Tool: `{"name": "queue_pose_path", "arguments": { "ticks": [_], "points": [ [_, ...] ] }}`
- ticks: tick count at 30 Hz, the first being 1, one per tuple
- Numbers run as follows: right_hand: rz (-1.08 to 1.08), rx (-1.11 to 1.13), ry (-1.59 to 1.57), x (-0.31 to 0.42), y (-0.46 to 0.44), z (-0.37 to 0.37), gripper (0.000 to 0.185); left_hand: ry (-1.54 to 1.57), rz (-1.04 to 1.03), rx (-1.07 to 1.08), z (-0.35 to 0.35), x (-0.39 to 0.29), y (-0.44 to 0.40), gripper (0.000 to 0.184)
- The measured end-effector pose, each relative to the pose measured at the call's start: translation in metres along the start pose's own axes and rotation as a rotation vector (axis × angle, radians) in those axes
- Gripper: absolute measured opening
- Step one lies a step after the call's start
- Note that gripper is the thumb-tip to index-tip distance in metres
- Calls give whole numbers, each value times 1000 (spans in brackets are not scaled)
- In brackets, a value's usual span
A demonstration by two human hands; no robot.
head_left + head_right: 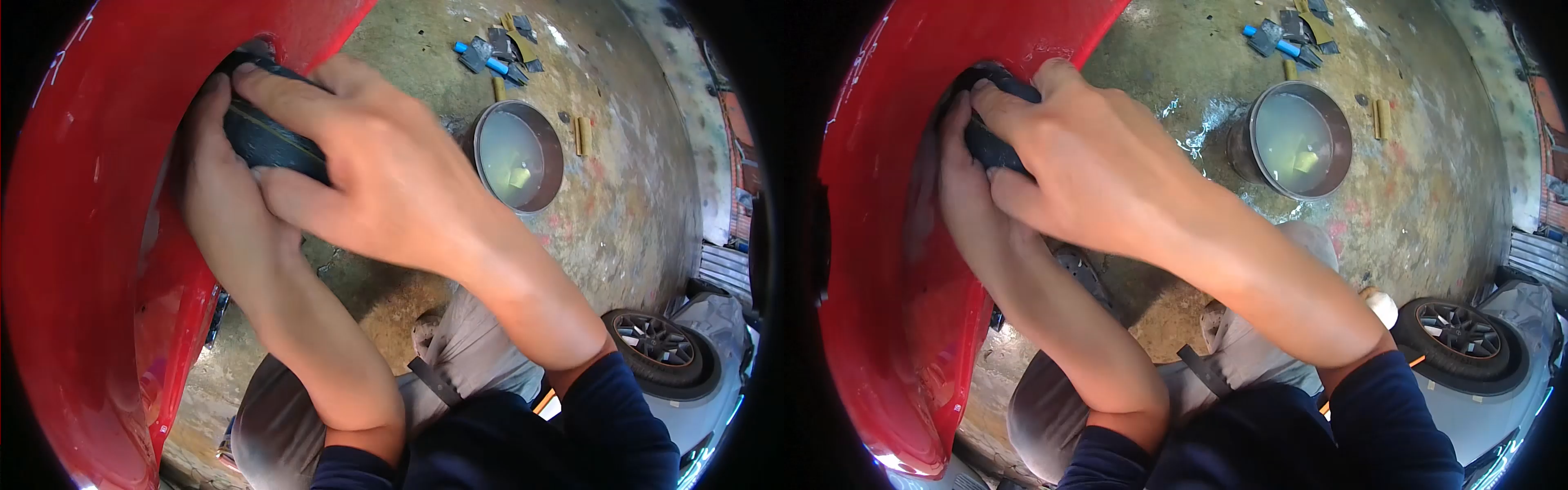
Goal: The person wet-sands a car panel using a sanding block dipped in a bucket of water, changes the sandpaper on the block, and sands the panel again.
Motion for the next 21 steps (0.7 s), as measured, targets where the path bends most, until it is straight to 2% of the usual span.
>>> {"name": "queue_pose_path", "arguments": {
  "ticks": [3,7,9,12,16,17,19,21],
  "points": [
    [-15,-42,7,11,2,16,58,1,6,-6,-5,-6,1,31],
    [-55,9,47,5,8,16,58,60,66,13,-2,10,-2,30],
    [-2,-27,27,9,2,19,59,85,-13,53,-7,6,-8,26],
    [41,-47,9,4,-1,20,60,-48,-112,33,-6,-12,12,30],
    [-28,13,42,-2,0,13,60,64,-73,38,-7,12,-9,29],
    [-69,37,54,-1,1,11,60,62,-59,65,-4,11,-9,31],
    [25,-42,40,3,-1,15,61,47,-19,118,-7,-4,-1,36],
    [41,-40,6,1,0,18,61,-58,-81,114,1,6,-8,41]
  ]
}}
Point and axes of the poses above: each hand's wrist, its own y-axis away from the middle knuckle, its own z-axis out of the back of the hand, x = y × z, the point moved 4 cm from there along -y, towards the middle knuckle, and after that the axes turned 13 degrees about -x, right-handed, at the moved point
